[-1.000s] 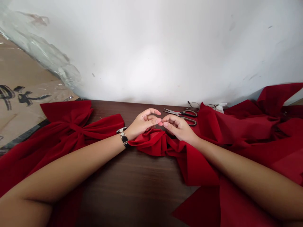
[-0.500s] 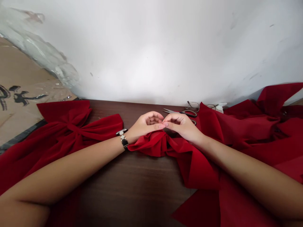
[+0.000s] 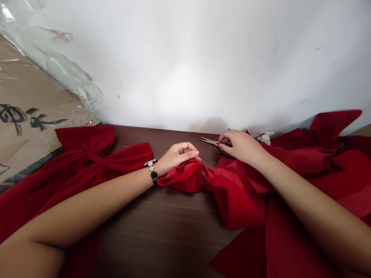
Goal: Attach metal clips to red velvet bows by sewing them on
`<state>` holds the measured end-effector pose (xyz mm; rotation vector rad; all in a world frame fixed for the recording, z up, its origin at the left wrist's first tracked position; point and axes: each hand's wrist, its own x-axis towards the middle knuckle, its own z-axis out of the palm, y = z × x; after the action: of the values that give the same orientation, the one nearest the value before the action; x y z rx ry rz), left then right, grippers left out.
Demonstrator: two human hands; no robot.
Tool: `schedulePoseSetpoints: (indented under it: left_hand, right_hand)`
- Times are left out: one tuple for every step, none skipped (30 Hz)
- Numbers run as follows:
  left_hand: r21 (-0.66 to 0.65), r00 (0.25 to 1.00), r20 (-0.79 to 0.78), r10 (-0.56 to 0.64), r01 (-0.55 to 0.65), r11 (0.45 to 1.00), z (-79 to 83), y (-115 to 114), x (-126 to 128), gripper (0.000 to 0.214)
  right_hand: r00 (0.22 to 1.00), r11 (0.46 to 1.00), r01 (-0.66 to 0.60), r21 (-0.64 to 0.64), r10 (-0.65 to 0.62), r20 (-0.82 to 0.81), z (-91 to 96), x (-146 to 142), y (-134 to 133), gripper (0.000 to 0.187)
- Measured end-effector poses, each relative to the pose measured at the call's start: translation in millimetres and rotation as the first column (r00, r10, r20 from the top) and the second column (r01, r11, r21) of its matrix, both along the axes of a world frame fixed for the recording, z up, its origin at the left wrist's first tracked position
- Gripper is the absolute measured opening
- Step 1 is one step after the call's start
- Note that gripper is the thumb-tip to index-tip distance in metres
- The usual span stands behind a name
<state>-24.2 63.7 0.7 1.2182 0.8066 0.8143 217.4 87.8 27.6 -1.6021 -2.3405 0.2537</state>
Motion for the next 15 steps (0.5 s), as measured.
schedulePoseSetpoints:
  left_hand:
    - [-0.024,1.0,0.022,0.019,-0.018,1.0,-0.4,0,0,0.04]
    - [-0.041,0.999,0.04,0.029,-0.028,0.999,-0.8,1,0,0.042]
    - [-0.05,0.998,0.055,0.036,-0.033,0.998,-1.3,1,0,0.043]
    - [-0.054,0.997,0.066,0.039,-0.036,0.998,-1.7,1,0,0.043]
    - [-0.054,0.996,0.076,0.041,-0.037,0.998,-2.1,2,0,0.043]
    - [-0.052,0.996,0.084,0.041,-0.036,0.998,-2.5,2,0,0.043]
    - [-0.045,0.995,0.093,0.042,-0.038,0.998,-2.8,2,0,0.043]
    - [-0.033,0.994,0.102,0.046,-0.043,0.999,-3.1,2,0,0.043]
    - [-0.018,0.993,0.107,0.05,-0.048,0.999,-3.3,2,0,0.043]
    - [0.003,0.993,0.103,0.055,-0.055,0.998,-3.4,1,0,0.043]
    - [0.029,0.994,0.09,0.063,-0.066,0.997,-3.6,1,0,0.042]
    - [0.06,0.995,0.074,0.073,-0.077,0.995,-3.7,0,0,0.042]
    - [0.094,0.995,0.056,0.081,-0.086,0.992,-3.8,-1,0,0.04]
    - [0.126,0.996,0.036,0.081,-0.085,0.988,-3.9,-2,0,0.039]
    - [0.155,0.997,0.019,0.076,-0.078,0.985,-3.9,-2,-1,0.038]
  right_hand:
    - [0.991,0.999,0.045,-0.026,-0.042,0.123,-0.9,7,5,0.016]
    - [0.977,0.995,0.078,-0.065,-0.063,0.203,-2.5,13,9,0.019]
    - [0.966,0.989,0.105,-0.101,-0.078,0.248,-4.6,17,12,0.022]
    - [0.96,0.984,0.121,-0.13,-0.082,0.268,-6.9,20,15,0.024]
    - [0.958,0.981,0.127,-0.148,-0.083,0.275,-9.0,22,17,0.025]
    - [0.957,0.979,0.131,-0.156,-0.083,0.279,-10.7,22,18,0.025]
    - [0.956,0.978,0.131,-0.161,-0.081,0.282,-11.5,22,19,0.025]
    - [0.954,0.977,0.131,-0.168,-0.079,0.288,-11.3,22,19,0.025]
    - [0.952,0.976,0.133,-0.172,-0.077,0.298,-9.9,21,19,0.025]
    - [0.949,0.974,0.137,-0.178,-0.078,0.305,-7.1,22,18,0.024]
    - [0.949,0.971,0.147,-0.19,-0.084,0.303,-2.9,23,17,0.025]
    - [0.955,0.963,0.16,-0.216,-0.095,0.281,2.5,25,16,0.026]
    - [0.968,0.951,0.158,-0.265,-0.096,0.233,8.9,28,14,0.028]
    - [0.983,0.931,0.144,-0.335,-0.097,0.154,15.9,32,12,0.03]
    - [0.996,0.903,0.093,-0.42,-0.082,0.043,23.1,35,10,0.032]
